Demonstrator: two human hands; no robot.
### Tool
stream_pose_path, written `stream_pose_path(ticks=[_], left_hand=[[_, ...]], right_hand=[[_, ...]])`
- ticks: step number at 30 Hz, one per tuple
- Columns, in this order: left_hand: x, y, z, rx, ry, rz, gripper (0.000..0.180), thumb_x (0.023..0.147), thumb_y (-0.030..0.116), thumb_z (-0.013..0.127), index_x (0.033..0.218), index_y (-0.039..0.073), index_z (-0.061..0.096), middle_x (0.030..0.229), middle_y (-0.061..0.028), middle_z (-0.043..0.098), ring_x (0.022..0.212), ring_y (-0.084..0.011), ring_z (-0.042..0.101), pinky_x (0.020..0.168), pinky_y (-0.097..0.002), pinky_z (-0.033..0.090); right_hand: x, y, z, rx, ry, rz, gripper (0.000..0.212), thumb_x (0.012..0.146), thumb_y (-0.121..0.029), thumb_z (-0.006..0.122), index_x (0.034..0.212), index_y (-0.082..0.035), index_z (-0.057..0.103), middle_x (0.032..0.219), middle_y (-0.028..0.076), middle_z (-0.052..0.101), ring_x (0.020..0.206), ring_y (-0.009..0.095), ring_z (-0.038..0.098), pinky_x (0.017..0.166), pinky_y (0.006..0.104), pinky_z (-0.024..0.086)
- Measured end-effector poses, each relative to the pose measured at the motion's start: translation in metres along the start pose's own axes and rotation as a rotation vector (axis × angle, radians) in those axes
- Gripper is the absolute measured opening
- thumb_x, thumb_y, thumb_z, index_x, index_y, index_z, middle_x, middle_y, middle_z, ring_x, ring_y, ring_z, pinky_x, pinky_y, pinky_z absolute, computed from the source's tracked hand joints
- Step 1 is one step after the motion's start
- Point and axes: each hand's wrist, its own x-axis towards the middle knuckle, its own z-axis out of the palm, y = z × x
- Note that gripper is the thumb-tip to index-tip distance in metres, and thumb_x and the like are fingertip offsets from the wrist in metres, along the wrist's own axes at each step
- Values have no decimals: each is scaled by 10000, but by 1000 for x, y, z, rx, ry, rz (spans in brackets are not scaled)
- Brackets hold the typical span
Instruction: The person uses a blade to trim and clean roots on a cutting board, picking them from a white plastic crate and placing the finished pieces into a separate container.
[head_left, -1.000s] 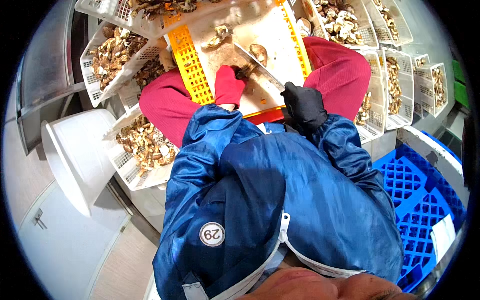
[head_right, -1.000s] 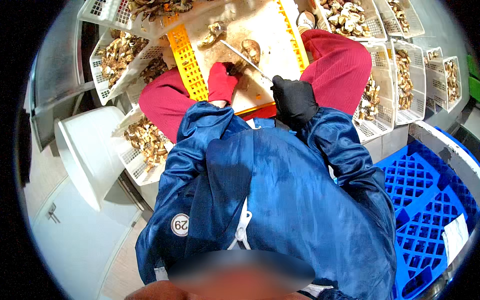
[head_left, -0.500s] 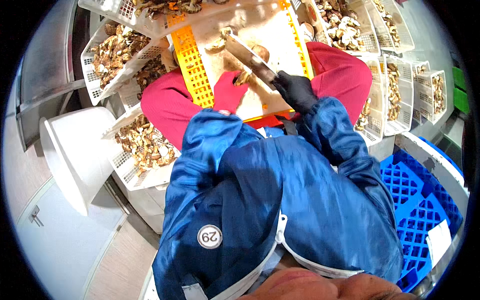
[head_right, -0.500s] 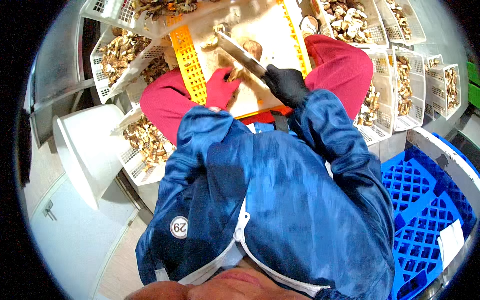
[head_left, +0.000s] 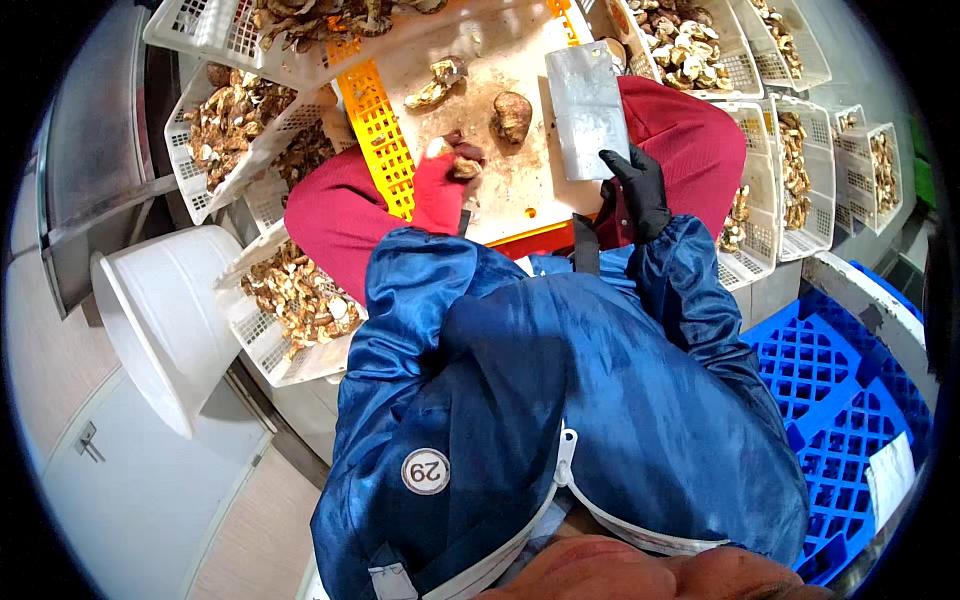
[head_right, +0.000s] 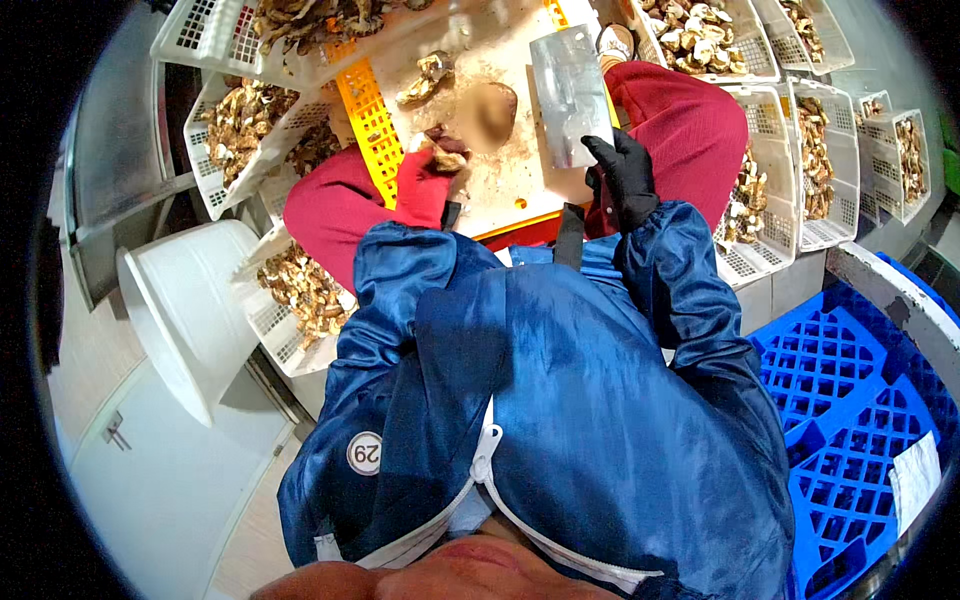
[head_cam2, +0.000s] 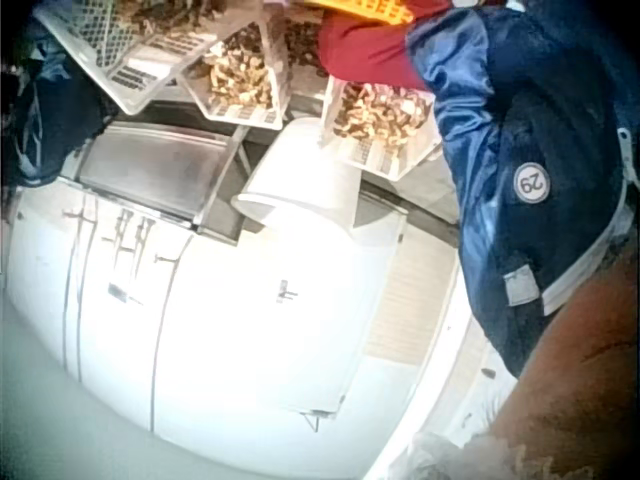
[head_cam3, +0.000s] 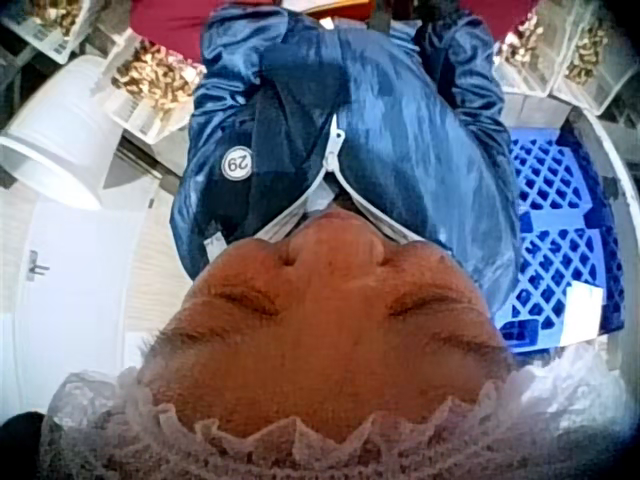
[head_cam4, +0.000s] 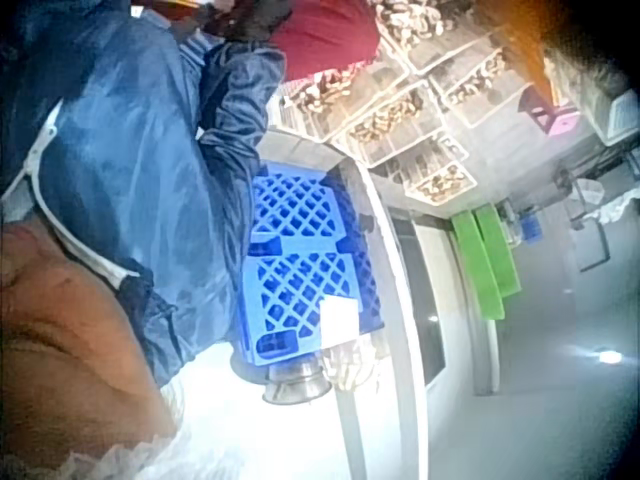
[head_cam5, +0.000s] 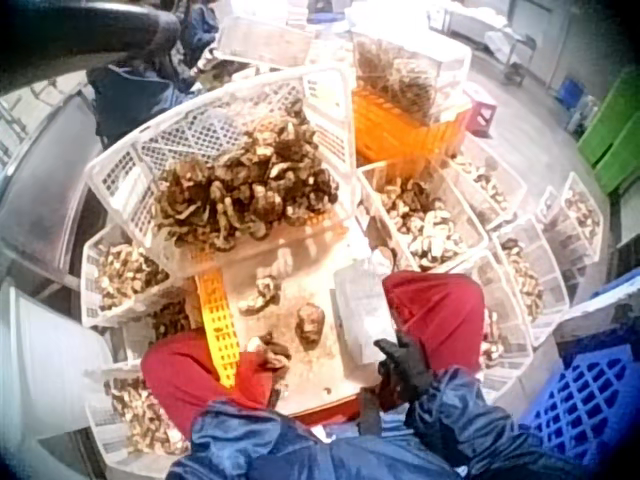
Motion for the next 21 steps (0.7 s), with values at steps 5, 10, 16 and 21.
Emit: stream_pose_path(ticks=[5, 10, 16, 21], left_hand=[[-76, 106, 54, 1426, 473, 815, 199, 794, 69, 496, 966, 41, 592, 872, -81, 621, 725, -136, 603, 572, -257, 489], [-198, 197, 66, 2483, 1101, 762, 311, 747, 210, 618, 968, -7, 600, 925, -146, 614, 831, -209, 579, 757, -321, 452], [-62, 62, 115, 2016, 134, 648, 511, 681, -29, 571, 1169, 93, 483, 1204, -144, 446, 1095, -308, 447, 922, -369, 356], [76, 17, 59, 2156, -719, 488, 693, 564, -112, 465, 1189, 184, 487, 1242, -141, 418, 1165, -314, 380, 987, -376, 307]], right_hand=[[-3, 1, 1, -31, 39, -93, 180, 798, -172, 564, 926, -48, 585, 586, 34, 510, 420, 115, 436, 392, 241, 329], [1, 2, 5, -26, 10, -51, 201, 801, -196, 561, 937, -48, 574, 540, 27, 474, 391, 106, 406, 372, 250, 306], [4, 2, 4, -127, 9, -50, 186, 814, -211, 551, 899, -48, 572, 507, 19, 461, 384, 109, 424, 366, 244, 318], [4, 6, 7, -29, -7, -96, 172, 827, -208, 545, 888, -50, 574, 503, 8, 445, 399, 96, 426, 369, 233, 309]])
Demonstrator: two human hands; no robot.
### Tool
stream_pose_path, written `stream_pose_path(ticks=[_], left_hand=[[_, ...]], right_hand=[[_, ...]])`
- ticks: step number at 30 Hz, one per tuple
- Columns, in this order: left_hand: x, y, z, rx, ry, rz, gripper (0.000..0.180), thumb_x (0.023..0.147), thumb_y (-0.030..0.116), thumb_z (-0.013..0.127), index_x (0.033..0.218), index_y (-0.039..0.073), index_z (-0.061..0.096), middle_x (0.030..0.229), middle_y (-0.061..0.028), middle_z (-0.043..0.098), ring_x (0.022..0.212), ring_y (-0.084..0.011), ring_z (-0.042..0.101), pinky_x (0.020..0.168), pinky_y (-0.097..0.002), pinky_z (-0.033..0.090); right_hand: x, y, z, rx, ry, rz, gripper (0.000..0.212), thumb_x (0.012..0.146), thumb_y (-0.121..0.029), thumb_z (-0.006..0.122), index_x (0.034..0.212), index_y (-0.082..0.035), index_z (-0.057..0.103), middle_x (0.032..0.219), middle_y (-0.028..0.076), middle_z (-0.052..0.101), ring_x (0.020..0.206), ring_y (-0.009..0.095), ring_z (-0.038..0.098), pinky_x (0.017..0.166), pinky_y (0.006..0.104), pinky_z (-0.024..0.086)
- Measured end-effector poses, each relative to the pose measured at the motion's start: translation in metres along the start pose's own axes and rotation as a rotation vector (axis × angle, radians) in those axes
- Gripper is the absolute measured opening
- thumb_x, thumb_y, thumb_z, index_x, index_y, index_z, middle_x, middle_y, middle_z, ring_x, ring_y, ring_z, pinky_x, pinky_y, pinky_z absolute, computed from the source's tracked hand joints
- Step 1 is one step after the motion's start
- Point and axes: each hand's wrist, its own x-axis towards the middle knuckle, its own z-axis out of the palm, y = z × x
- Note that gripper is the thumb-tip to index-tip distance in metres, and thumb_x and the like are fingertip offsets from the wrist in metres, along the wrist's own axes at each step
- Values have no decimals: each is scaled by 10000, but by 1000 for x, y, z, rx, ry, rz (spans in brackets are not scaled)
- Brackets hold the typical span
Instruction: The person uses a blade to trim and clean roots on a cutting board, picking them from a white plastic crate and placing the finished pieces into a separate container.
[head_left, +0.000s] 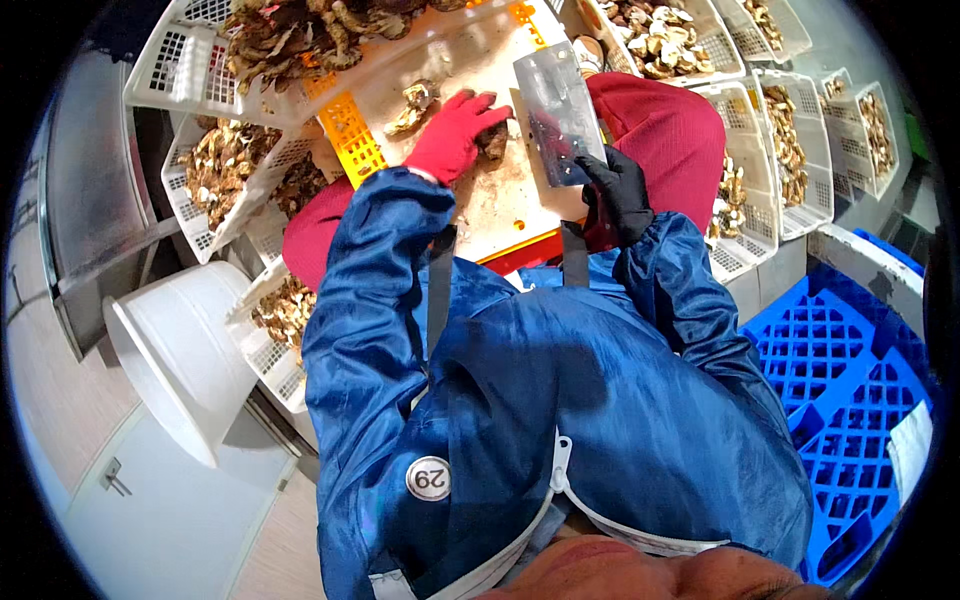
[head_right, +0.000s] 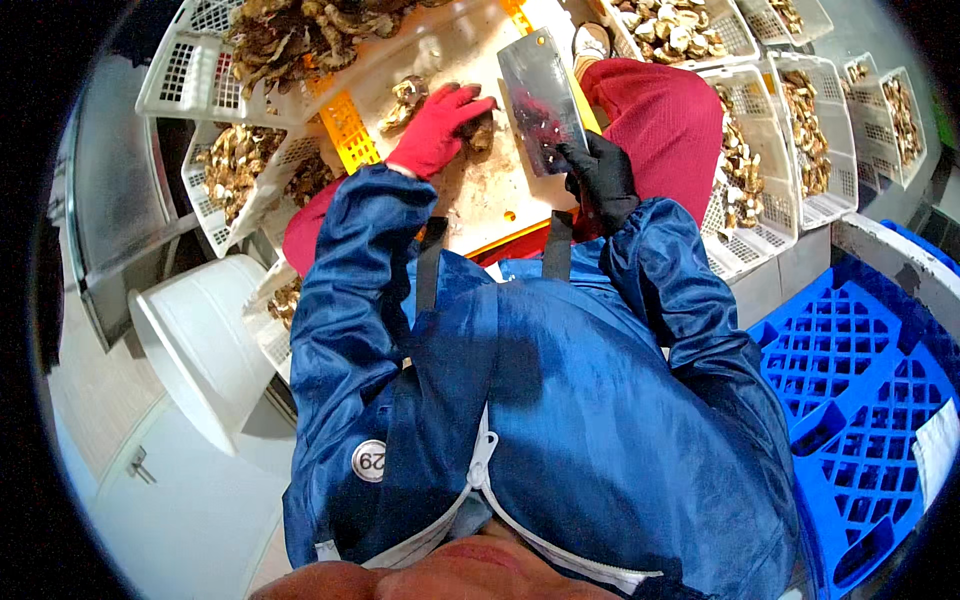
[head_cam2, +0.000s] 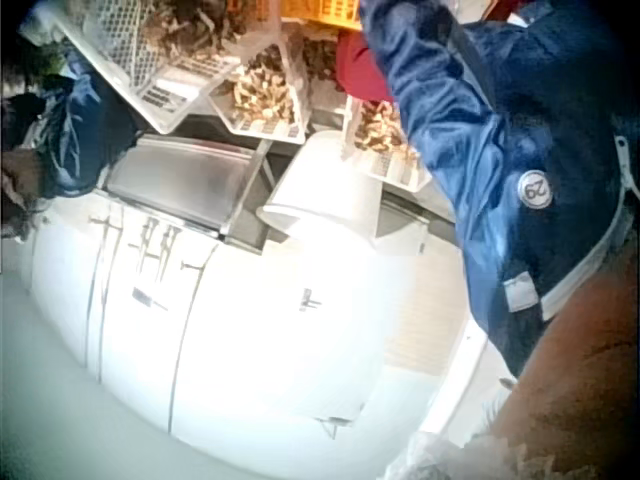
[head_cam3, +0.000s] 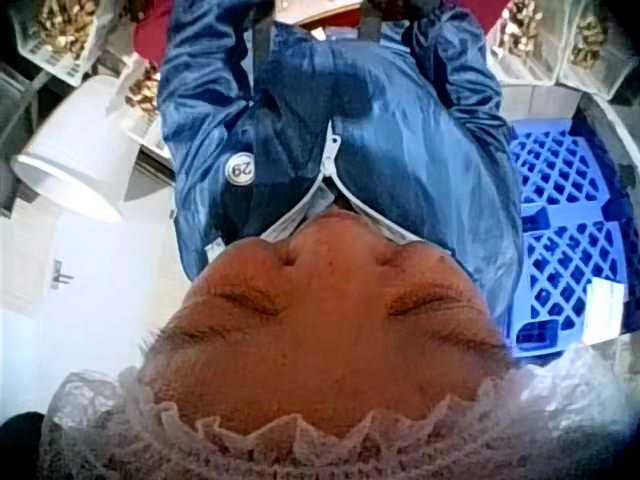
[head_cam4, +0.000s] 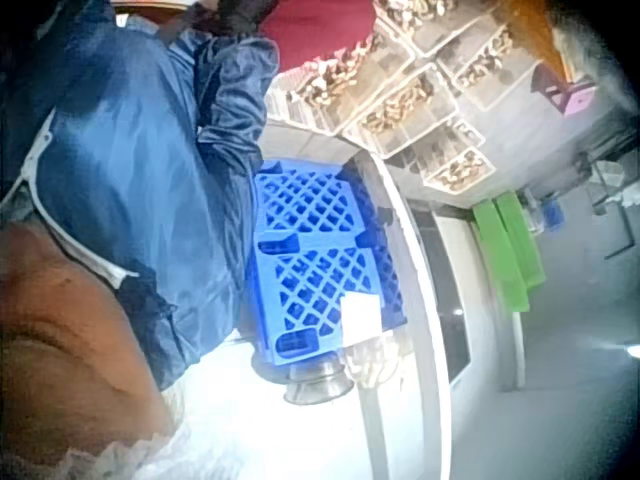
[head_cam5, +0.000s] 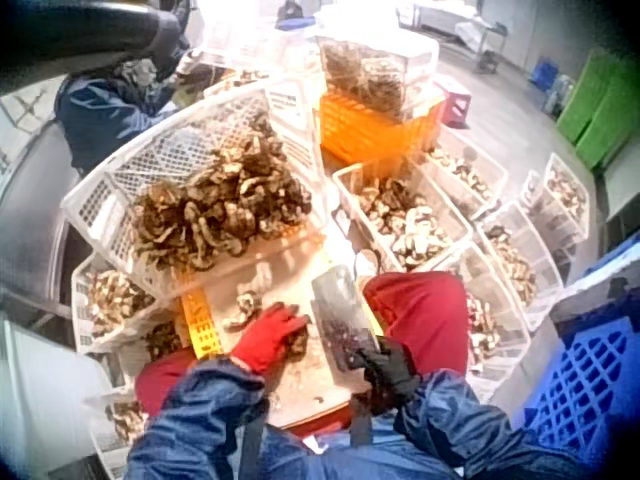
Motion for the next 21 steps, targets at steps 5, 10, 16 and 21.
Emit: stream_pose_path(ticks=[5, 10, 16, 21], left_hand=[[5, -11, 10, -232, -18, -270, 469, 670, 121, 600, 1132, 80, 531, 1043, -151, 567, 992, -284, 538, 864, -320, 416], [-29, 10, 19, -372, 194, -840, 489, 669, 337, 680, 1015, 13, 559, 832, -135, 622, 733, -234, 606, 670, -312, 482], [-43, 11, 25, -667, 397, -1024, 404, 707, 233, 669, 988, -19, 528, 743, -108, 613, 534, -154, 576, 465, -254, 466], [-50, 6, 35, -750, 445, -945, 362, 705, 190, 654, 999, 8, 547, 775, -113, 621, 601, -174, 594, 530, -270, 486]], right_hand=[[-13, -9, 0, -72, 46, -34, 166, 821, -203, 545, 854, -45, 588, 551, -1, 494, 427, 85, 447, 396, 228, 334], [-21, -4, 0, -516, -45, -154, 178, 797, -230, 567, 877, -71, 564, 648, 89, 593, 495, 200, 564, 452, 316, 418], [-39, -32, 24, -1076, -185, -407, 134, 792, -183, 566, 855, -77, 513, 733, 129, 599, 687, 310, 599, 533, 384, 459], [-40, -33, 28, -1253, -214, -410, 140, 792, -209, 561, 833, -97, 488, 660, 120, 580, 619, 314, 586, 501, 403, 447]])
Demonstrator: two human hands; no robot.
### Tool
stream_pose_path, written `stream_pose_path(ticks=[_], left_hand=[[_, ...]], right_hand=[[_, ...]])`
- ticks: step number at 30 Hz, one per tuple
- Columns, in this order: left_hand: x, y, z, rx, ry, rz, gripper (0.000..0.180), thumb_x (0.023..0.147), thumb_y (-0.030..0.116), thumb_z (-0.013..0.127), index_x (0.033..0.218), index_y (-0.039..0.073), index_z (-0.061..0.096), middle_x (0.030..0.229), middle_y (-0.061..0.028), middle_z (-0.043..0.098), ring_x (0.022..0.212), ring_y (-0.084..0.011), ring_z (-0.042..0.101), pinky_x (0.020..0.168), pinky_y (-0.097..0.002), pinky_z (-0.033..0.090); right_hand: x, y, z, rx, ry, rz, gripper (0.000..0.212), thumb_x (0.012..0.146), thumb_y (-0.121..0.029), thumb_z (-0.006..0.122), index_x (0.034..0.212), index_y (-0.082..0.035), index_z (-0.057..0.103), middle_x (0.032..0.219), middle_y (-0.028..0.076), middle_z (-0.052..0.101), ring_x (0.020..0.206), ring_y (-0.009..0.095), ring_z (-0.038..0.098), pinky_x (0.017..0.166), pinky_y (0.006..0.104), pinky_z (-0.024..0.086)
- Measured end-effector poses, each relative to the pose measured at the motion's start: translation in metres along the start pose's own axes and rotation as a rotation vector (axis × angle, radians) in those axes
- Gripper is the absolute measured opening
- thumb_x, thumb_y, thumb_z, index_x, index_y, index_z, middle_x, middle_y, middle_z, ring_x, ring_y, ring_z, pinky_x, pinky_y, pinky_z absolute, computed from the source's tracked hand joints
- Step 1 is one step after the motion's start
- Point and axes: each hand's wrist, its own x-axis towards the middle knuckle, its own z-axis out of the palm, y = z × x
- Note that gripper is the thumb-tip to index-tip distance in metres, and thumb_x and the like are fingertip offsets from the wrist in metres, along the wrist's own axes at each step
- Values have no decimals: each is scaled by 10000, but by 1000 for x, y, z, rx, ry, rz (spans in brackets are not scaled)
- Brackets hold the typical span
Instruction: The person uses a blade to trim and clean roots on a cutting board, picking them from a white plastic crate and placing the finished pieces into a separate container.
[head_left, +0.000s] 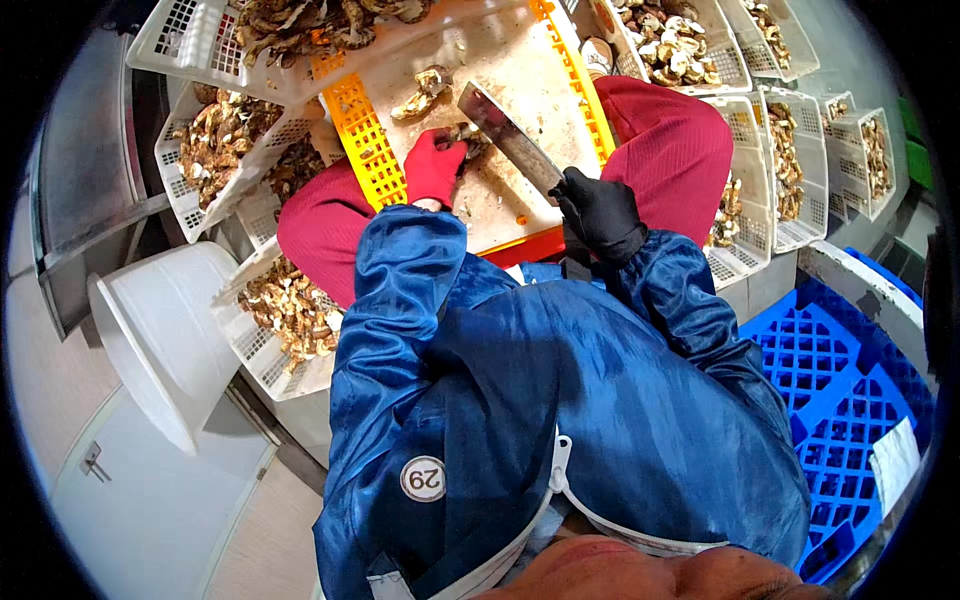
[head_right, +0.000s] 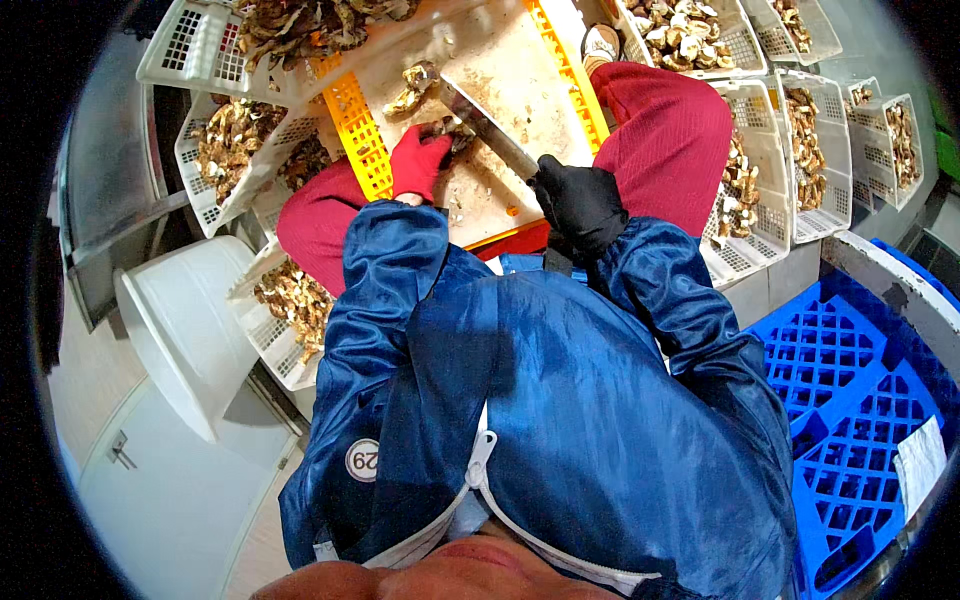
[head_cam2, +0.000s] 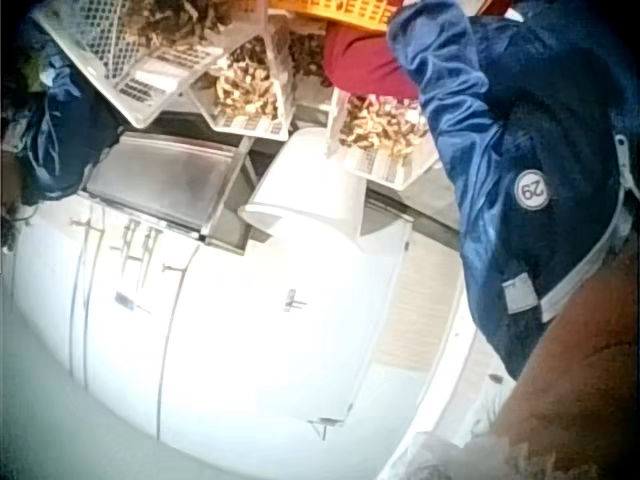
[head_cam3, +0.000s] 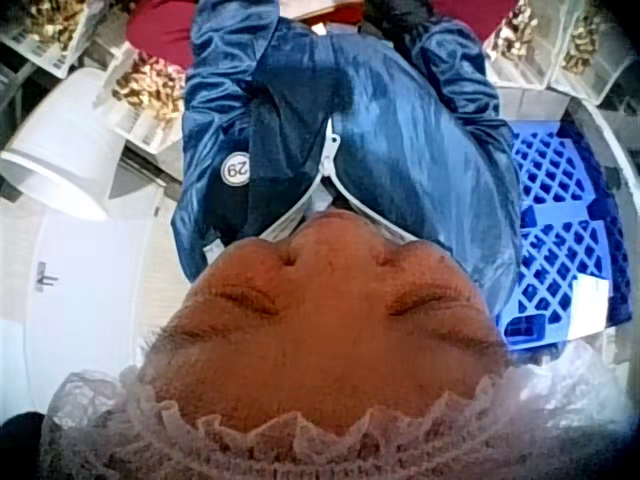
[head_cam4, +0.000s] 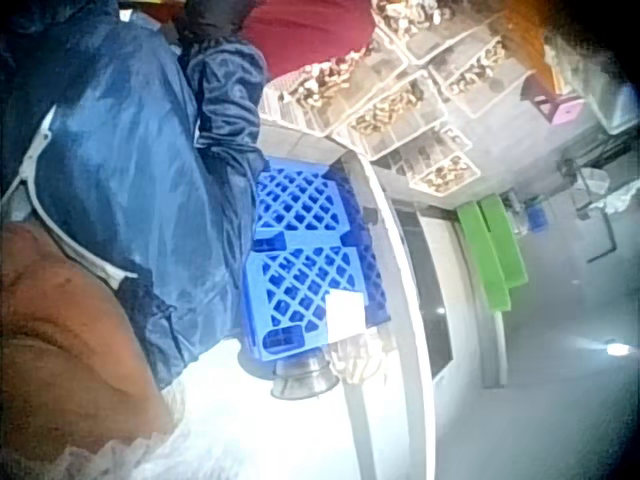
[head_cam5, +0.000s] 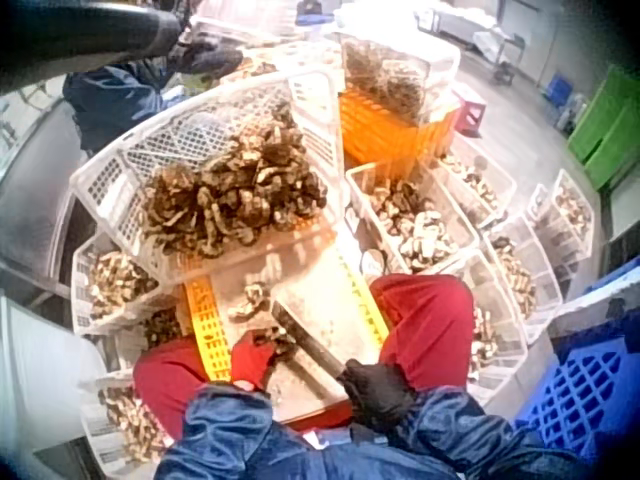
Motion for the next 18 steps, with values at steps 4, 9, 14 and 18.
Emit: stream_pose_path(ticks=[4, 9, 14, 18], left_hand=[[-8, -5, 11, 422, 217, 334, 393, 672, 171, 647, 1023, 26, 546, 841, -140, 613, 745, -267, 598, 719, -322, 474], [-9, -16, 12, 430, 228, 400, 390, 690, 203, 648, 1035, 46, 556, 845, -118, 613, 701, -217, 583, 669, -299, 470], [-15, -6, 9, 373, 191, 420, 384, 703, 177, 638, 1056, 51, 555, 927, -132, 616, 810, -221, 601, 730, -294, 469], [-23, -12, -13, -339, 44, 190, 405, 728, -57, 475, 1124, 21, 512, 1049, -80, 585, 834, -121, 568, 721, -222, 457]], right_hand=[[0, -7, -8, -66, -52, 25, 139, 801, -229, 539, 847, -110, 484, 628, 133, 563, 591, 331, 575, 486, 424, 431], [9, -9, 6, -111, -101, 21, 191, 819, -266, 493, 898, -92, 485, 634, 160, 567, 594, 357, 568, 510, 463, 422], [61, 7, 53, -6, 32, -18, 271, 810, -331, 505, 909, -81, 529, 661, 167, 581, 620, 355, 571, 556, 450, 435], [46, 27, 49, 720, 138, 213, 287, 822, -342, 516, 876, -65, 571, 567, 118, 558, 505, 241, 574, 489, 349, 433]])
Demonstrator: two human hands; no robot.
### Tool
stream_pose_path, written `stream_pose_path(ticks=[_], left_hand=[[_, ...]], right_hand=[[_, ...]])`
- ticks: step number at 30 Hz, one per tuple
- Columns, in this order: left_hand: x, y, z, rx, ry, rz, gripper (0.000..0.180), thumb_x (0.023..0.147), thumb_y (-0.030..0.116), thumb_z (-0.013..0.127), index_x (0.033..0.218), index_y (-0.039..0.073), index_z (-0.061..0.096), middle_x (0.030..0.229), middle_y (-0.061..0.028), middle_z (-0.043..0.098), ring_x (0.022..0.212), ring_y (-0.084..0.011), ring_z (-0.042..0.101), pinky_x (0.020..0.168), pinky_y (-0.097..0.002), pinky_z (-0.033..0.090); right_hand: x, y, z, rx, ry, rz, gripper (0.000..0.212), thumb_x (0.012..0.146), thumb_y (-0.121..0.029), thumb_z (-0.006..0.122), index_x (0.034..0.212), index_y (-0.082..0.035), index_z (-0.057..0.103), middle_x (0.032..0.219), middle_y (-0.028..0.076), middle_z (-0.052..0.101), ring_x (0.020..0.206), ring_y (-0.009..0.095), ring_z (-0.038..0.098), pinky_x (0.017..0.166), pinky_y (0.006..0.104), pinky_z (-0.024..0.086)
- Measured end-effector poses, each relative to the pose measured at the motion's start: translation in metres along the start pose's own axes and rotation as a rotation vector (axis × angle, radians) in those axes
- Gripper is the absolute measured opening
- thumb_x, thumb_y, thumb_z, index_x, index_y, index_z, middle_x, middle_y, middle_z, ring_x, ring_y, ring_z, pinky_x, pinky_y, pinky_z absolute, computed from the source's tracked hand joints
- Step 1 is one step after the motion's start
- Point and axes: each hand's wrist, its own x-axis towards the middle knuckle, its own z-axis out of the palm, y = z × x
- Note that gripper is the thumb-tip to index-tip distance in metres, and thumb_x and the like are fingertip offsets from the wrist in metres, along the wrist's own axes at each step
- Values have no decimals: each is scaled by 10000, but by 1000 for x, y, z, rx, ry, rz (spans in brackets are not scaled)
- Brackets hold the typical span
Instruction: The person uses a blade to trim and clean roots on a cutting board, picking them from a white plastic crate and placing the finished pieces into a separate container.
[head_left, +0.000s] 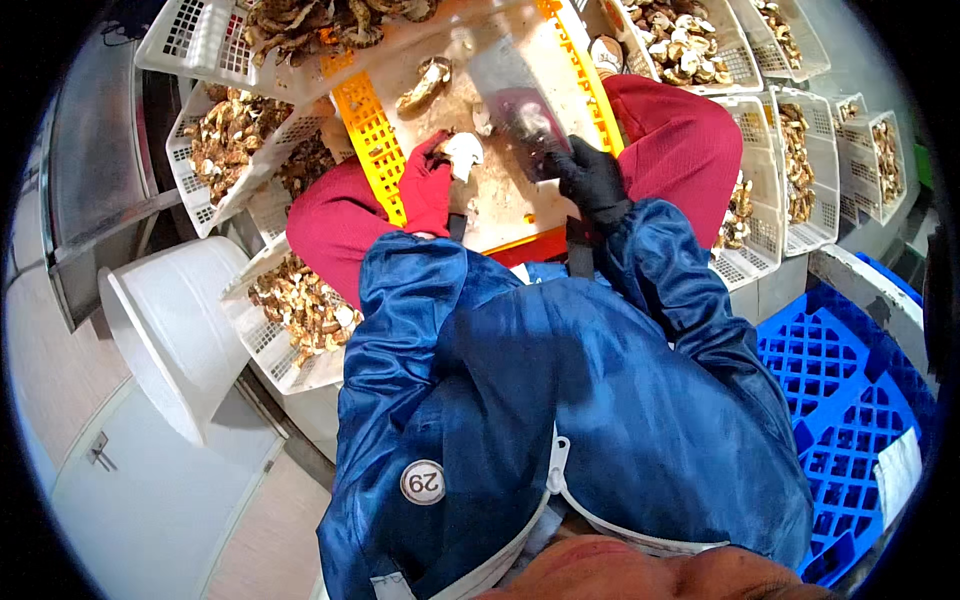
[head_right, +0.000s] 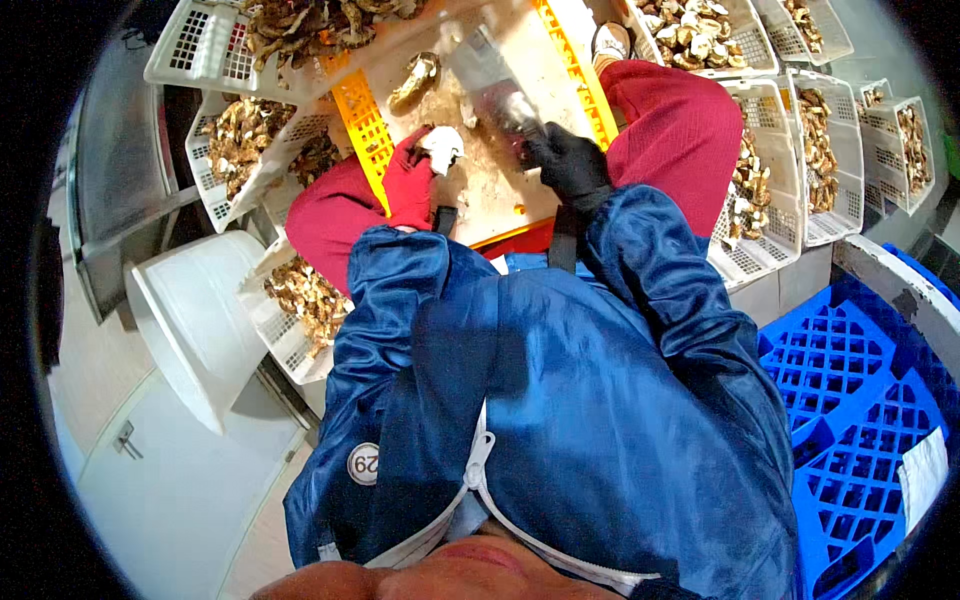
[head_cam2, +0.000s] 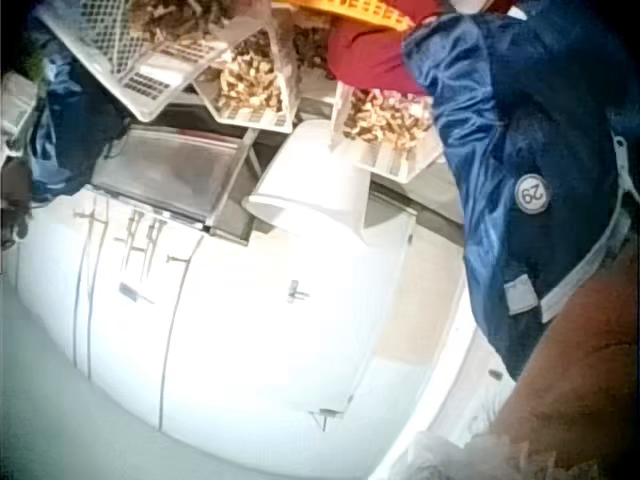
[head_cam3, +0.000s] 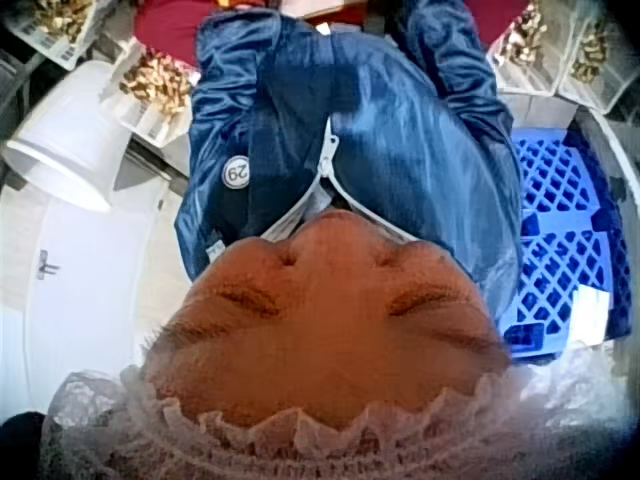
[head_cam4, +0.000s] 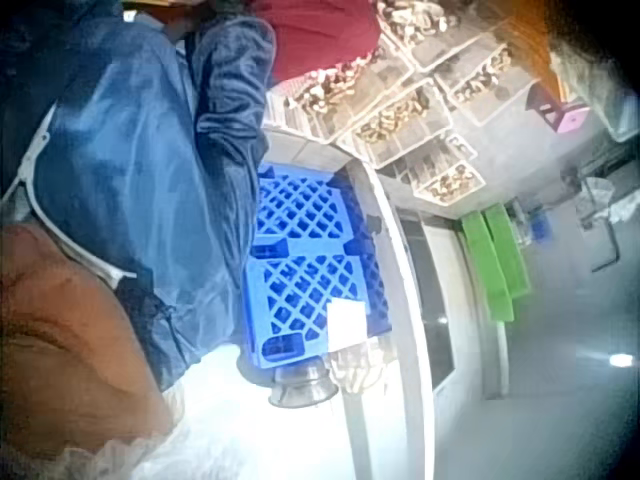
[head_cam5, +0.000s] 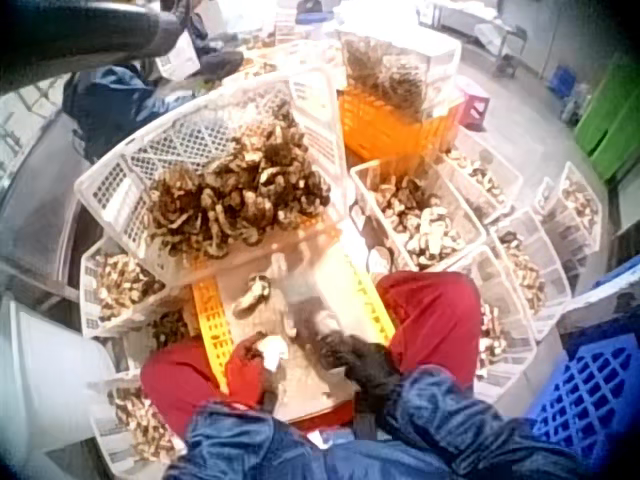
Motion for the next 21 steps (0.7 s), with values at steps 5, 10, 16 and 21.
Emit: stream_pose_path(ticks=[5, 10, 16, 21], left_hand=[[-8, 5, 1, -221, -86, 64, 389, 797, 45, 554, 1168, 0, 448, 1023, -119, 553, 883, -208, 573, 750, -323, 513], [-13, 22, 5, -434, -152, -82, 475, 767, 37, 600, 1206, 10, 422, 1087, -110, 516, 930, -199, 546, 796, -353, 506], [-8, 17, -1, -428, -224, -85, 463, 795, 60, 555, 1227, 14, 394, 1073, -120, 515, 937, -222, 547, 803, -385, 499], [-11, 22, -10, -897, -233, -275, 489, 837, 361, 418, 1222, 60, 402, 1170, -189, 463, 1050, -397, 463, 875, -508, 401]], right_hand=[[-13, -9, -44, 514, 115, 218, 214, 795, -159, 573, 971, -36, 567, 644, 34, 530, 452, 104, 450, 419, 239, 359], [-11, -2, -50, 578, 114, 283, 214, 783, -158, 590, 949, -26, 562, 653, 50, 542, 461, 130, 467, 429, 254, 369], [-8, 8, -43, 586, 48, 260, 240, 795, -221, 568, 959, -47, 548, 560, 63, 496, 398, 154, 452, 365, 280, 332], [-10, 4, -40, 564, 53, 312, 251, 784, -218, 576, 964, -43, 550, 572, 65, 495, 397, 148, 441, 365, 278, 326]])
